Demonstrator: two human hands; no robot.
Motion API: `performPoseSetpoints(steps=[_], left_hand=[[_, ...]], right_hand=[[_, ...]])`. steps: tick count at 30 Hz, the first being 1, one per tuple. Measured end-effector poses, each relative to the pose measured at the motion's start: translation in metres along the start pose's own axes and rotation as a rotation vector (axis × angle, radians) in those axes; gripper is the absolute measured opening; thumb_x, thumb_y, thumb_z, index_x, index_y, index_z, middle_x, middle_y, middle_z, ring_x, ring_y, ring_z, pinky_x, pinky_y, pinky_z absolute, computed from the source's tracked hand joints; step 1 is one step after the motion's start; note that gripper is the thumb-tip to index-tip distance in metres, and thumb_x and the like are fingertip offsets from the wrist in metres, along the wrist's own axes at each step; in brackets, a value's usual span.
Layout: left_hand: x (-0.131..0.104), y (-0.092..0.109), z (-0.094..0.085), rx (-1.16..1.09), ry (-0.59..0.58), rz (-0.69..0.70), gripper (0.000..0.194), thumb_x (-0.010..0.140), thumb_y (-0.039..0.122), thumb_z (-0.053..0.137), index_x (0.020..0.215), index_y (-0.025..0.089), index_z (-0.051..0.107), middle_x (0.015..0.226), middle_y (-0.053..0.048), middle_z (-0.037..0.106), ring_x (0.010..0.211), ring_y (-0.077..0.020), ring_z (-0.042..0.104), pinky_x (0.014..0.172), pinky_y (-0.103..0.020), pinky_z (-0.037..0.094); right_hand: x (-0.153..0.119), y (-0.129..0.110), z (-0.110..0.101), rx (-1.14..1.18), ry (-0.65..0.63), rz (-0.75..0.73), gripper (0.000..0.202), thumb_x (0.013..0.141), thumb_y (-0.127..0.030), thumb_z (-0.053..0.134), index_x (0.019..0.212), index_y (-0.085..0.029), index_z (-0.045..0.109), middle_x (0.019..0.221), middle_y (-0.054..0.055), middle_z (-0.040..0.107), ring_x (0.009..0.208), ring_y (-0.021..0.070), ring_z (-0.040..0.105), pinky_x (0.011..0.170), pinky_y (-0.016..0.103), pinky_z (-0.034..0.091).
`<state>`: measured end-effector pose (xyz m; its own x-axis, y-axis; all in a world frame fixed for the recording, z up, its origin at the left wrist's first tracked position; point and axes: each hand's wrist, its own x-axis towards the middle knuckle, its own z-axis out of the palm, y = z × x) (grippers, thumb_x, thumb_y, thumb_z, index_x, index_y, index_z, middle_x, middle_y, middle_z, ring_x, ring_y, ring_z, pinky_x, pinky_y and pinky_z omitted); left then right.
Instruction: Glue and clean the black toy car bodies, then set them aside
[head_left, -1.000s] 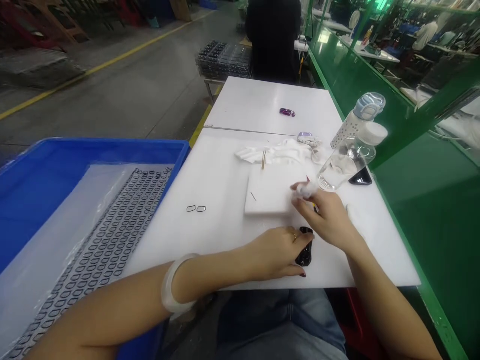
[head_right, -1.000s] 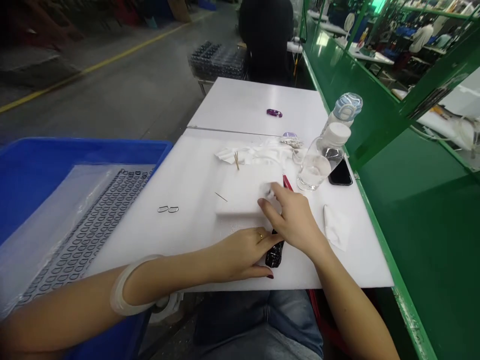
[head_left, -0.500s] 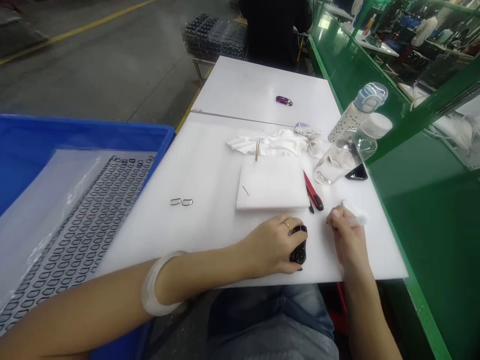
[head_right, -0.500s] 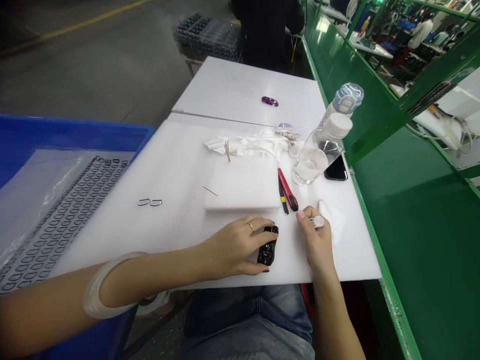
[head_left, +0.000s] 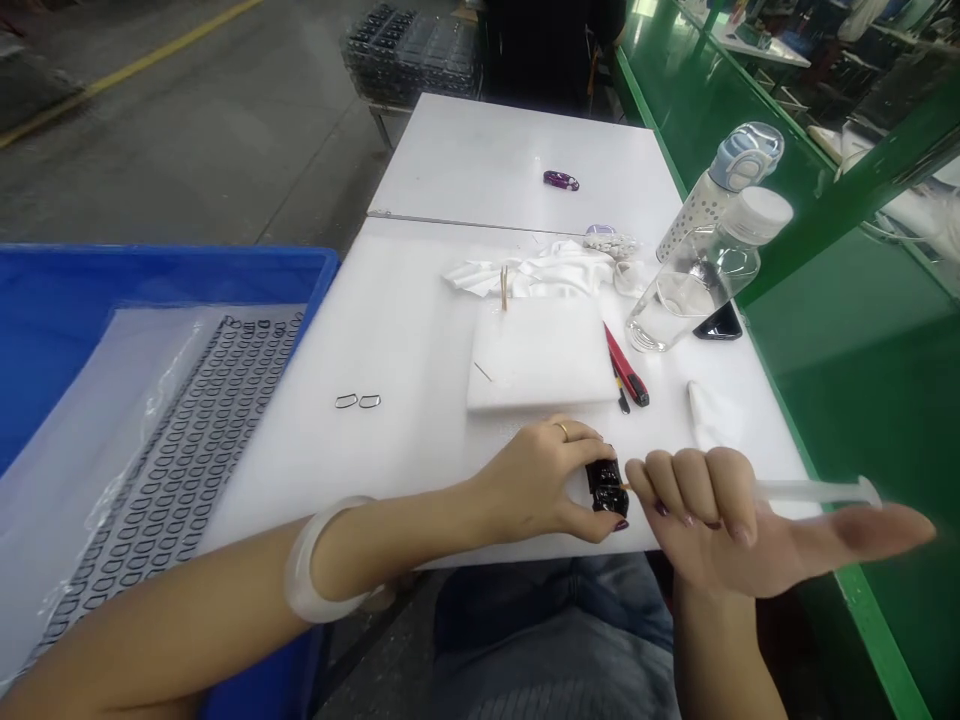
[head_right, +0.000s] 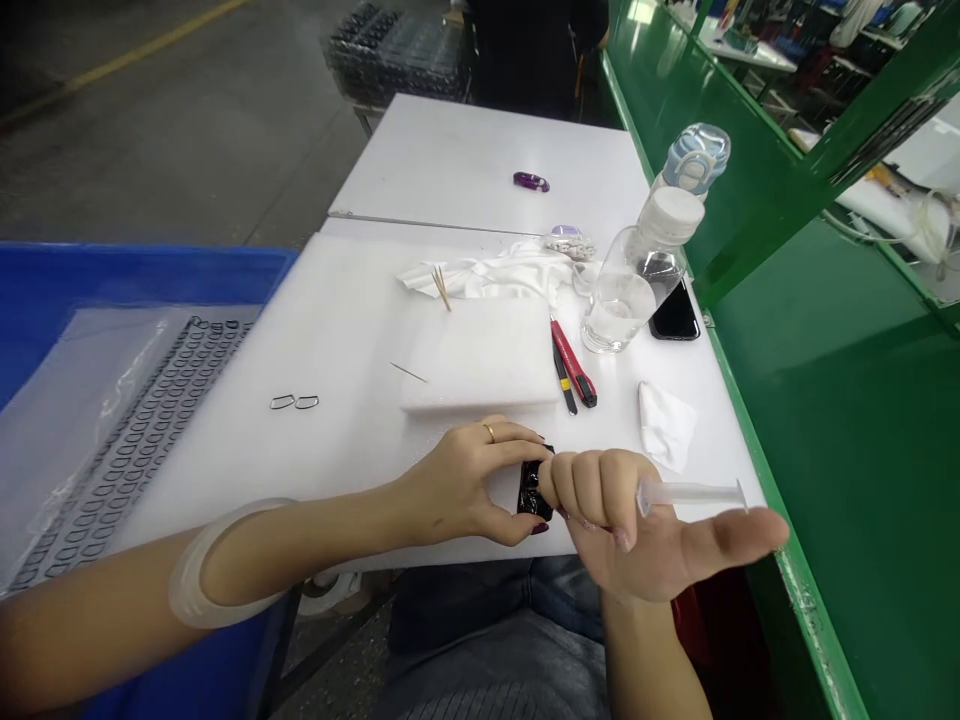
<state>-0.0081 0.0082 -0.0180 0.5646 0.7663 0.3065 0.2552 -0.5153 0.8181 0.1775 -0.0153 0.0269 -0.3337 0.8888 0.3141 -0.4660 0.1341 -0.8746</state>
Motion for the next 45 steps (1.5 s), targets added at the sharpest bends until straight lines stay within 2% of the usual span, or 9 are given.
performPoseSetpoints(steps=[3,7,10,16,22,28,36,43,45], left_hand=[[0.000,0.000,0.000,0.000,0.012,0.011,0.053,0.061,0.035,0.093,0.106,0.016,0.072,0.106,-0.008,0.072,0.096,-0.0270,0.066,0.084,-0.038,0.057],[0.000,0.001,-0.001,0.000,0.009,0.007,0.052,0.062,0.036,0.092,0.106,0.016,0.072,0.105,-0.007,0.073,0.097,-0.0270,0.067,0.084,-0.038,0.057],[0.000,0.002,-0.002,-0.018,0.002,-0.015,0.050,0.064,0.037,0.091,0.106,0.018,0.072,0.104,-0.006,0.073,0.097,-0.0267,0.067,0.084,-0.038,0.057],[0.000,0.000,-0.001,-0.024,0.002,-0.011,0.049,0.066,0.037,0.090,0.107,0.017,0.072,0.103,-0.007,0.073,0.096,-0.0266,0.068,0.083,-0.038,0.057],[0.000,-0.002,0.000,-0.004,0.001,-0.010,0.050,0.064,0.039,0.090,0.105,0.018,0.072,0.101,-0.005,0.074,0.096,-0.0277,0.068,0.083,-0.038,0.058],[0.000,0.000,-0.001,-0.004,0.008,0.003,0.050,0.065,0.038,0.091,0.106,0.016,0.072,0.099,-0.006,0.074,0.093,-0.0270,0.068,0.080,-0.037,0.057],[0.001,0.001,-0.002,-0.008,-0.037,-0.048,0.049,0.069,0.042,0.090,0.107,0.018,0.072,0.100,-0.006,0.073,0.095,-0.0270,0.068,0.082,-0.039,0.057],[0.002,0.004,-0.004,-0.007,-0.039,-0.056,0.050,0.070,0.043,0.092,0.106,0.014,0.073,0.099,-0.008,0.073,0.093,-0.0269,0.068,0.082,-0.039,0.056],[0.002,0.004,-0.004,0.004,-0.046,-0.060,0.050,0.070,0.044,0.092,0.106,0.015,0.073,0.101,-0.008,0.073,0.094,-0.0270,0.068,0.083,-0.039,0.056]], right_hand=[[-0.008,0.009,-0.002,0.047,0.055,0.003,0.075,0.074,-0.098,0.021,0.058,-0.025,0.032,0.049,-0.004,0.016,0.047,0.0163,0.022,0.051,0.037,0.032],[-0.018,0.022,-0.011,0.003,0.116,-0.037,0.069,0.081,-0.089,0.034,0.059,-0.024,0.029,0.049,-0.005,0.013,0.047,0.0151,0.020,0.050,0.036,0.028],[-0.021,0.026,-0.017,-0.093,0.156,0.008,0.065,0.085,-0.080,0.045,0.058,-0.024,0.027,0.049,-0.005,0.009,0.047,0.0150,0.019,0.051,0.035,0.026],[-0.021,0.030,-0.021,-0.010,0.113,-0.032,0.063,0.087,-0.074,0.050,0.057,-0.024,0.025,0.048,-0.006,0.009,0.045,0.0143,0.018,0.049,0.035,0.027],[-0.023,0.033,-0.019,-0.180,0.136,0.065,0.067,0.082,-0.086,0.037,0.057,-0.025,0.028,0.049,-0.005,0.011,0.045,0.0157,0.019,0.049,0.037,0.029],[-0.006,0.020,0.003,0.087,0.106,-0.066,0.069,0.080,-0.088,0.028,0.057,-0.024,0.025,0.045,-0.006,0.011,0.042,0.0126,0.012,0.045,0.033,0.023],[-0.005,0.015,0.003,-0.022,0.073,-0.030,0.074,0.073,-0.097,0.024,0.055,-0.025,0.026,0.044,-0.005,0.010,0.042,0.0135,0.014,0.046,0.035,0.027],[-0.011,0.017,0.018,-0.220,0.200,-0.089,0.074,0.075,-0.097,0.017,0.056,-0.025,0.020,0.044,-0.005,0.011,0.041,0.0133,0.016,0.046,0.035,0.026],[-0.016,0.020,0.018,-0.263,0.244,-0.108,0.073,0.078,-0.095,0.022,0.056,-0.025,0.020,0.046,-0.005,0.009,0.042,0.0131,0.015,0.047,0.035,0.026]])
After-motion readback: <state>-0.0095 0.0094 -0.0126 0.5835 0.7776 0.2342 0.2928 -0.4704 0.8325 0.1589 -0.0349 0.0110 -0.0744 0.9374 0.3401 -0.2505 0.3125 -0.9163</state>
